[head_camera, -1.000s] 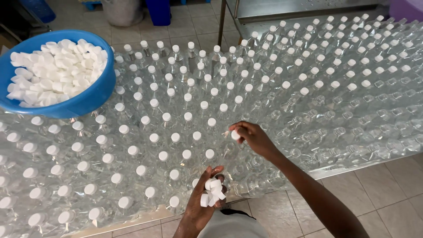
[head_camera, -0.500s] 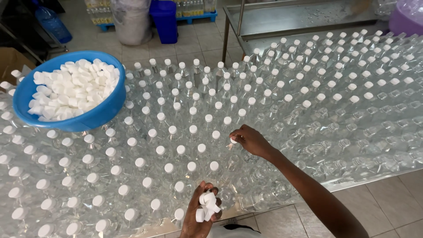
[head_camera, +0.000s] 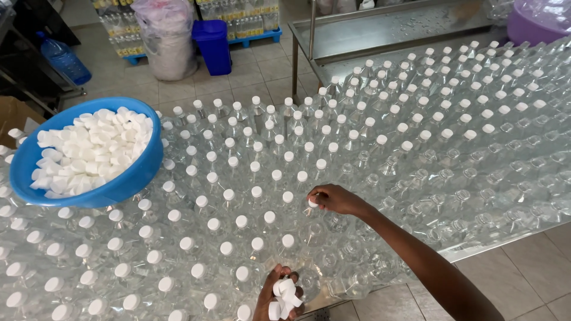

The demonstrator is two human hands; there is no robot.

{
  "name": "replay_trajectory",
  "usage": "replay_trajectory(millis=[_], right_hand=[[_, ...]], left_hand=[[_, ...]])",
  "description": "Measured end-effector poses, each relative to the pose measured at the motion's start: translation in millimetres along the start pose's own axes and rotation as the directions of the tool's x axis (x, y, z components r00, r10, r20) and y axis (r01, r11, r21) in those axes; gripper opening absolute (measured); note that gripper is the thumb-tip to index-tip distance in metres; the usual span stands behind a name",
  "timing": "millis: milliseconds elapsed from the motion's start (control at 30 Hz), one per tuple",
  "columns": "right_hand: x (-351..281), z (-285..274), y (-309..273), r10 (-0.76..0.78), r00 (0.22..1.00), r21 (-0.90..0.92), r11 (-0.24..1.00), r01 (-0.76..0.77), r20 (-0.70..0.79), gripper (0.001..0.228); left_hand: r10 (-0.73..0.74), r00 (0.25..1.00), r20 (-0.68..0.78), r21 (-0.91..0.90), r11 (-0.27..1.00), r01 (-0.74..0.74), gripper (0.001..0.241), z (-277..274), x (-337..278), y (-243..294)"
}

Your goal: Placing plastic caps onto the tops of water bottles arranged on a production table

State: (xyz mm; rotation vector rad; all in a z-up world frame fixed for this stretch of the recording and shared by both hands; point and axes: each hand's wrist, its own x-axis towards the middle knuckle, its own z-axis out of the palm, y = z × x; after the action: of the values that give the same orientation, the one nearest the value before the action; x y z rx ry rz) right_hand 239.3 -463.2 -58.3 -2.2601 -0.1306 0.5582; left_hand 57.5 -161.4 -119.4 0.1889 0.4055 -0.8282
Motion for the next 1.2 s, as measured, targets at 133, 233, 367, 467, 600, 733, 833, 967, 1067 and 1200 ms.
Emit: replay_trajectory(millis=[133, 233, 367, 467, 600, 733, 833, 967, 1067, 1200], right_hand=[[14.7, 6.7, 26.6, -0.106, 0.992, -0.025, 0.994, 0.104, -0.071, 0.038], [13.1, 10.8, 19.5, -0.022, 0.993, -0.033, 0.999, 0.018, -0.117, 0.031], [15.2, 1.3, 17.8, -0.009, 0.995, -0.007, 1.000, 0.008, -0.096, 0.029], [-4.0, 10.3, 5.0, 0.056, 0.998, -0.021, 0.998, -0.057, -0.034, 0.031], [-68.7, 34.4, -42.7, -0.359, 0.891, -0.427, 0.877, 0.220, -0.279, 0.048], [-157.0, 50.9, -122.1, -0.603, 0.791, -0.132, 0.796, 0.590, -0.100, 0.040], [-171.0, 71.0, -127.7, -0.708, 0.703, -0.317, 0.684, 0.657, -0.072, 0.046], [-168.2, 92.4, -119.3, -0.611, 0.775, -0.405, 0.757, 0.512, -0.160, 0.053], [-166.8, 94.4, -116.1, -0.506, 0.832, -0.371, 0.835, 0.407, -0.226, 0.047], [-164.9, 85.5, -118.0, -0.364, 0.926, -0.304, 0.897, 0.320, -0.100, 0.036]], left_hand=[[0.111, 0.983, -0.149, 0.088, 0.991, -0.098, 0.026, 48.0, -13.5, -7.3], [0.133, 0.976, -0.171, 0.136, 0.985, -0.111, 0.028, 71.6, -20.6, -10.7], [0.119, 0.986, -0.119, 0.130, 0.986, -0.103, 0.025, 96.4, -26.9, -6.8], [0.205, 0.969, -0.140, 0.196, 0.965, -0.176, 0.022, 108.2, -36.3, -6.3], [0.270, 0.958, -0.097, 0.154, 0.955, -0.254, 0.022, 114.6, -37.8, -1.6], [0.297, 0.931, -0.212, 0.137, 0.952, -0.272, 0.026, 110.6, -25.7, 1.5], [0.257, 0.926, -0.277, 0.113, 0.966, -0.235, 0.021, 105.1, -19.0, -5.4], [0.209, 0.902, -0.378, 0.229, 0.965, -0.128, 0.028, 130.5, -27.4, -14.5], [0.226, 0.924, -0.310, 0.290, 0.948, -0.134, 0.031, 126.2, -24.9, -19.1], [0.243, 0.924, -0.296, 0.323, 0.936, -0.143, 0.039, 115.6, -20.9, -21.3]])
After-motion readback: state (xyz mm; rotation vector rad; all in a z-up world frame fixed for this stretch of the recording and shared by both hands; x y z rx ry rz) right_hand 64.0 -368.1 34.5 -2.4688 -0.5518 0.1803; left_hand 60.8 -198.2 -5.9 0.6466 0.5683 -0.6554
